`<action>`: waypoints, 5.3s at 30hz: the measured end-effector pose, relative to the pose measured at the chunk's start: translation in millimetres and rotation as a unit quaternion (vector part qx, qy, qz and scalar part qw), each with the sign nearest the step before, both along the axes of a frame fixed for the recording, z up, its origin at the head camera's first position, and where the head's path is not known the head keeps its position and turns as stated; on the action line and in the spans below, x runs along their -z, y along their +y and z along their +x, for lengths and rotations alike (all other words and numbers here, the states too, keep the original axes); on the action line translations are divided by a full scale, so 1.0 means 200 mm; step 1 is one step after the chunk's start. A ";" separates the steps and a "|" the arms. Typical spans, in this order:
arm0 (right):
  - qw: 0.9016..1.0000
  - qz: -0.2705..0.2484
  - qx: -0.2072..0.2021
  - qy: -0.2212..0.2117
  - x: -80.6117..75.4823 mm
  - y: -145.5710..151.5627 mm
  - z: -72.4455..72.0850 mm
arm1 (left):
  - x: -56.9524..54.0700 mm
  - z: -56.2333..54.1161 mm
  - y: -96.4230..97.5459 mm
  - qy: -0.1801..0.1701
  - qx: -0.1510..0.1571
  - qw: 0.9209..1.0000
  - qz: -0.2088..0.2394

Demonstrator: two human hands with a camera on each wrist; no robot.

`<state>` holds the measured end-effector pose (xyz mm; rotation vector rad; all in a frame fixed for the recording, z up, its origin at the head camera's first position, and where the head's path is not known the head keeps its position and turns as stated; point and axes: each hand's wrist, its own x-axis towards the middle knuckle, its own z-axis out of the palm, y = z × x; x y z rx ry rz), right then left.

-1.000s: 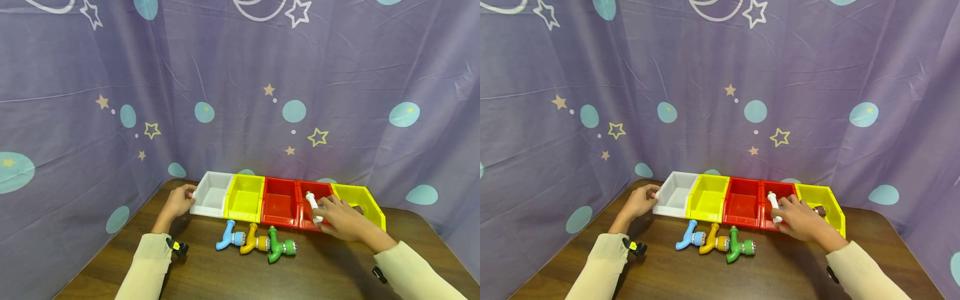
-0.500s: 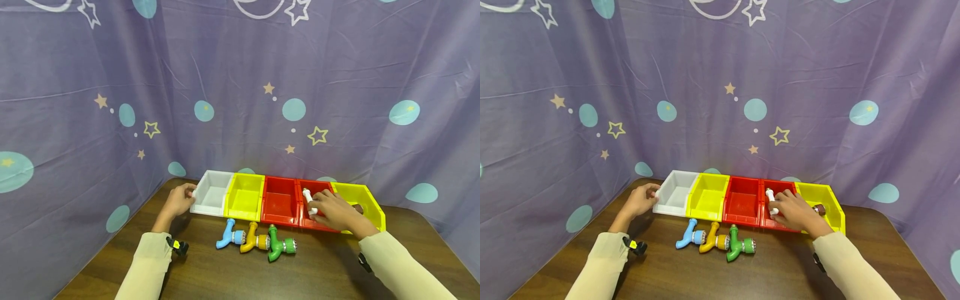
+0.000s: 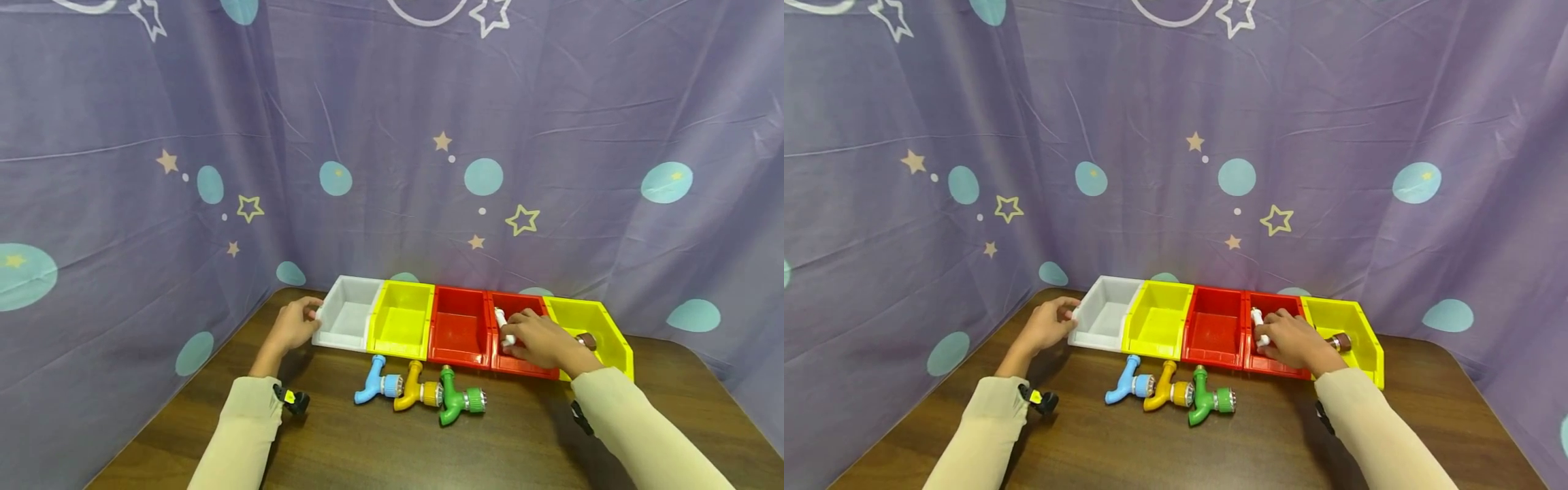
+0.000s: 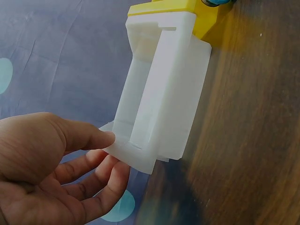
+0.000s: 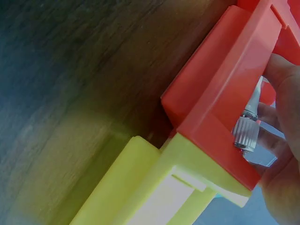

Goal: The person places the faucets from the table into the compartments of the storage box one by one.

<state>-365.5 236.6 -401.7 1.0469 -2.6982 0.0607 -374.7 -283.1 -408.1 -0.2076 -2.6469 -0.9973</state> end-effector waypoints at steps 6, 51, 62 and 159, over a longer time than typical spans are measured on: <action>1.000 0.013 -0.002 -0.020 0.01 -0.01 -0.03 | -0.01 0.01 0.01 -0.001 -0.002 1.000 -0.002; 0.999 -0.019 -0.048 0.014 -0.12 0.00 0.13 | 0.01 0.01 0.00 -0.001 -0.007 1.000 -0.006; 0.996 0.004 -0.070 0.058 -0.13 -0.07 0.26 | -0.01 0.00 0.00 -0.002 -0.007 1.000 -0.007; 0.987 0.071 -0.142 0.015 -0.07 -0.41 0.53 | 0.00 0.02 -0.01 -0.005 -0.009 1.000 0.000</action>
